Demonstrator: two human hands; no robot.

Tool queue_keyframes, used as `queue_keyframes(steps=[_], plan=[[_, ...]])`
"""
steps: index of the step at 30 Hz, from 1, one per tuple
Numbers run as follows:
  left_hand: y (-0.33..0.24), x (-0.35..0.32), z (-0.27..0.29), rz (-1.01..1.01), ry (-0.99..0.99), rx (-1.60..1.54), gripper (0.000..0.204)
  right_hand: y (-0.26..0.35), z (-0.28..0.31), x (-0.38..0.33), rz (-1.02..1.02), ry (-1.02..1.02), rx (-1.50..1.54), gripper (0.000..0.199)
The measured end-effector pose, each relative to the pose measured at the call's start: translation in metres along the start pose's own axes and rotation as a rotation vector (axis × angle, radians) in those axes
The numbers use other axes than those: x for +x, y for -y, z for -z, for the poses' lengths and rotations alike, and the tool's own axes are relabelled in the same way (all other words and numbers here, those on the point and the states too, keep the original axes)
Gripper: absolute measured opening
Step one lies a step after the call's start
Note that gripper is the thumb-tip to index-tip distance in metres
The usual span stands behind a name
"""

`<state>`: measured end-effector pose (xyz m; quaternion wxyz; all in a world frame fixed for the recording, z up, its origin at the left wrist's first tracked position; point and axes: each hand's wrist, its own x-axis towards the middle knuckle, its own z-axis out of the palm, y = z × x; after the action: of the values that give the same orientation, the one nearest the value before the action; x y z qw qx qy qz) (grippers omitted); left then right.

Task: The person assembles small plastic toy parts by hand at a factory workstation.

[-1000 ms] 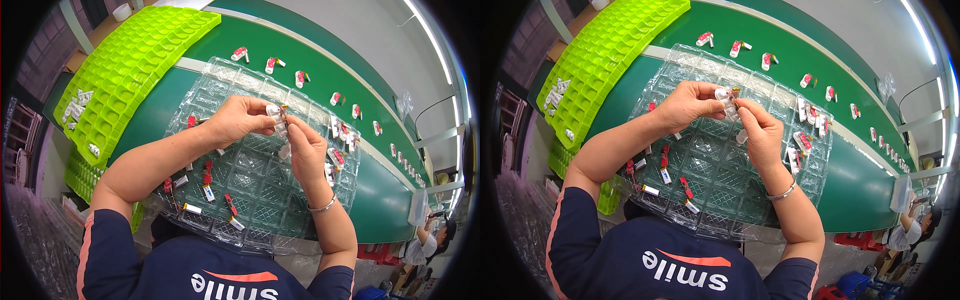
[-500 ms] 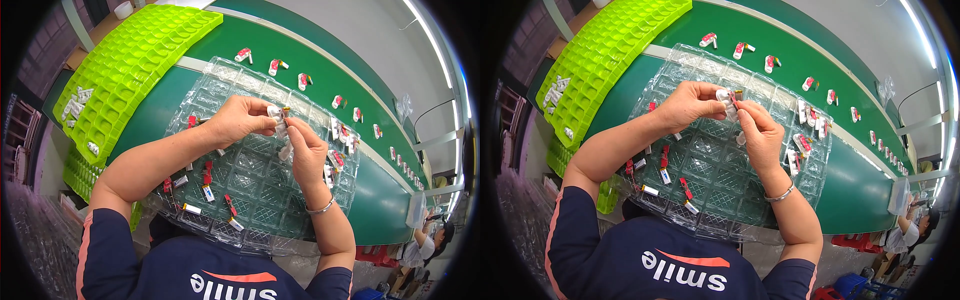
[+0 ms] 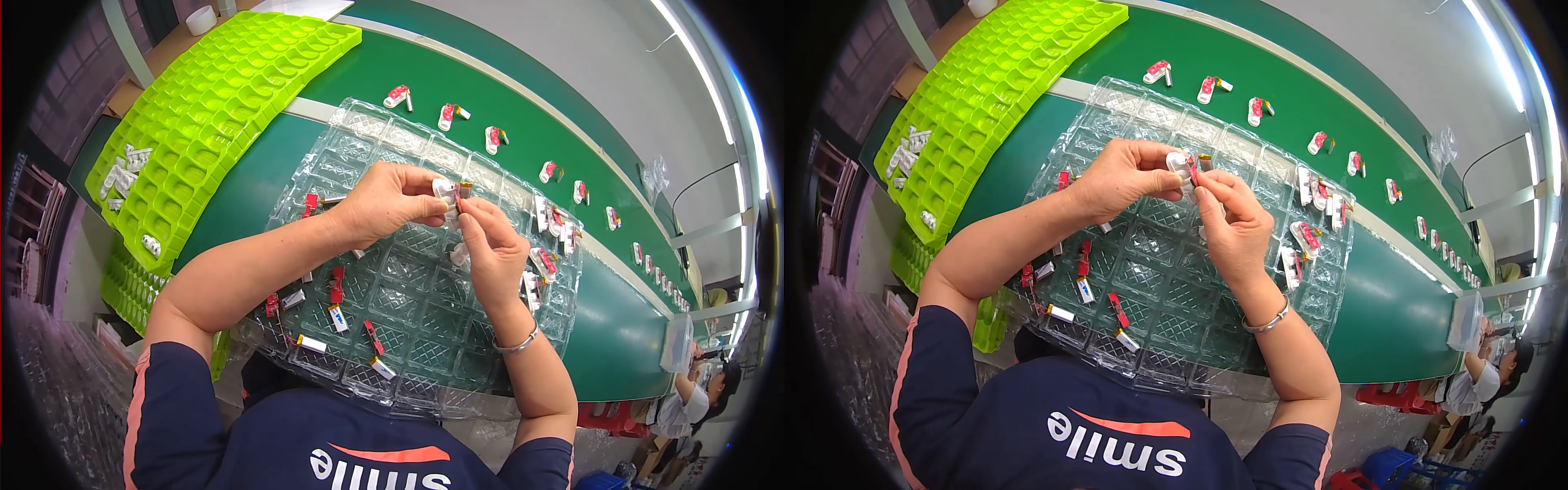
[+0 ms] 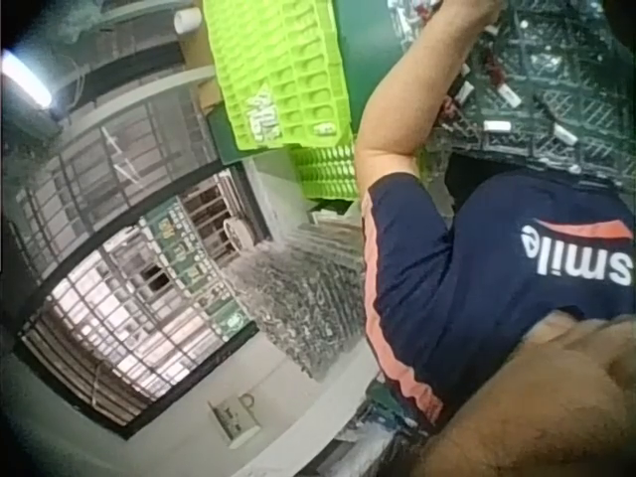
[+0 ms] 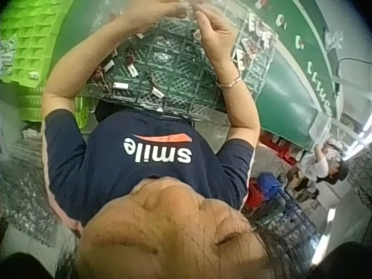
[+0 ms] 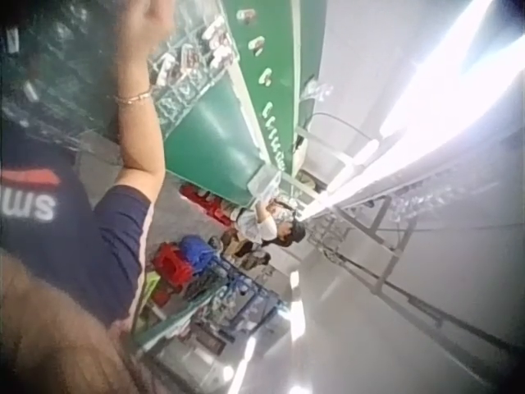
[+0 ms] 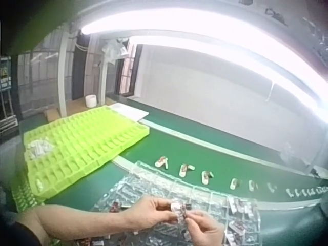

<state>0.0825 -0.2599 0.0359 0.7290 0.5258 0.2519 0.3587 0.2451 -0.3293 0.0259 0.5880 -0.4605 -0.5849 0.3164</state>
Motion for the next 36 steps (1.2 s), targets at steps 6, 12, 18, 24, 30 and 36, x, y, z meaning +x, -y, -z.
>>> queue_keyframes(steps=[6,12,18,24,30,36], plan=[[-0.003,-0.002,0.0,-0.048,0.021,0.005,0.023,-0.001,-0.004,0.001,0.289,-0.036,-0.256,0.018],[-0.002,0.0,-0.001,-0.1,0.088,0.03,0.033,0.001,-0.007,0.0,0.405,-0.055,-0.363,0.022],[-0.027,0.016,0.022,-0.122,-0.03,0.068,0.04,0.005,-0.009,-0.002,0.386,-0.029,-0.416,0.027],[-0.06,0.101,0.131,-0.182,-0.443,0.387,0.03,0.001,-0.009,-0.005,0.535,0.132,-0.376,0.029],[-0.03,0.147,0.219,-0.014,-0.678,0.822,0.027,0.003,-0.017,-0.007,0.6,0.264,-0.296,0.034],[-0.024,0.156,0.197,-0.151,-0.674,1.377,0.023,-0.003,-0.007,-0.011,0.646,0.438,-0.234,0.035]])
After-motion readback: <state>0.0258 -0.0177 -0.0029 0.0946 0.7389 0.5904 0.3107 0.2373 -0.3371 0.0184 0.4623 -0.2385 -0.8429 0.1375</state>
